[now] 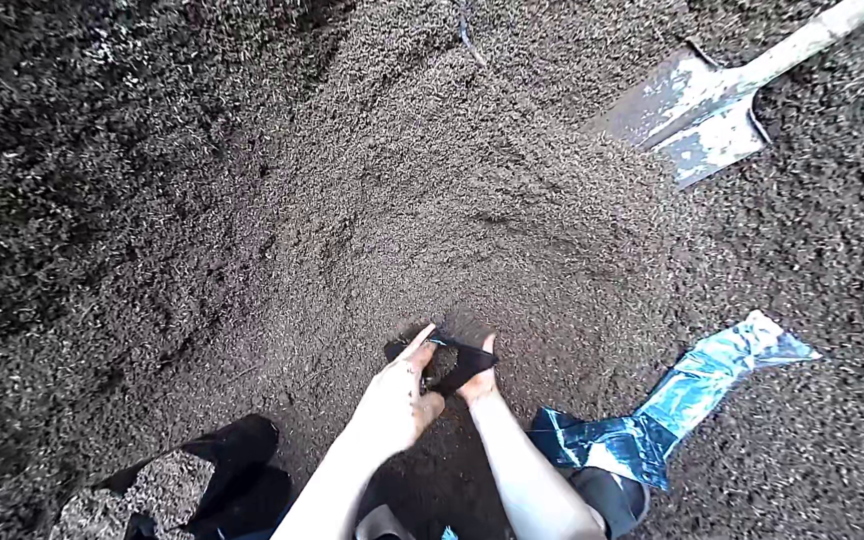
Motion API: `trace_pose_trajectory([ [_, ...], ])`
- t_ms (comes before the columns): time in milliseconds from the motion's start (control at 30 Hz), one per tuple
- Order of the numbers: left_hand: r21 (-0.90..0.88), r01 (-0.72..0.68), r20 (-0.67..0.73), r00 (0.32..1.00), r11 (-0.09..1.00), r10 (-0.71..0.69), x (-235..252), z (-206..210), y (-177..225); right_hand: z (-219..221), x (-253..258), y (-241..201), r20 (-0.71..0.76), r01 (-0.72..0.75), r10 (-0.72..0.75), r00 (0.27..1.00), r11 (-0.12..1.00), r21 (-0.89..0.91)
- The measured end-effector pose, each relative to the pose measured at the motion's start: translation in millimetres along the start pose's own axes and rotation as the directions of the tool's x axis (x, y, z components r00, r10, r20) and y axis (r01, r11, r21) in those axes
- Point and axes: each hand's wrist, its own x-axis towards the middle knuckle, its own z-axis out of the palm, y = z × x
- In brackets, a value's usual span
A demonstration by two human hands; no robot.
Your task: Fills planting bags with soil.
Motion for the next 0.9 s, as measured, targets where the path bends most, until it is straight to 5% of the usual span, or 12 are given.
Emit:
trace_pose_trajectory([
  [100,-0.048,0.089,-0.025,0.996,0.995,-0.09,4.5,0.7,-18.5,38.1,30.2,-27.3,0.029,0.143,-0.147,0.989,0.983,0.111],
  [267,-0.129,0.134,-0.125,0.981,0.983,-0.15,11.7,-4.0,-34.8,44.9,40.1,-39.1,-0.018,0.052,-0.051,0.999,0.998,0.027],
  [433,-0.14,0.012,-0.145,0.989,0.99,-0.033,-7.9,-20.4,0.7,40.6,1.2,-58.0,-0.083,0.083,-0.08,0.993,0.996,0.041],
  [667,0.063,0.098,-0.056,0.994,0.993,-0.094,23.1,4.6,-24.2,47.7,-57.7,-93.3,0.166,0.097,-0.099,0.981,0.995,0.021],
  [900,0.061,0.036,-0.103,0.994,0.998,-0.029,27.0,9.9,-22.9,81.0,-113.1,-48.5,0.246,0.082,-0.064,0.967,0.995,-0.063],
])
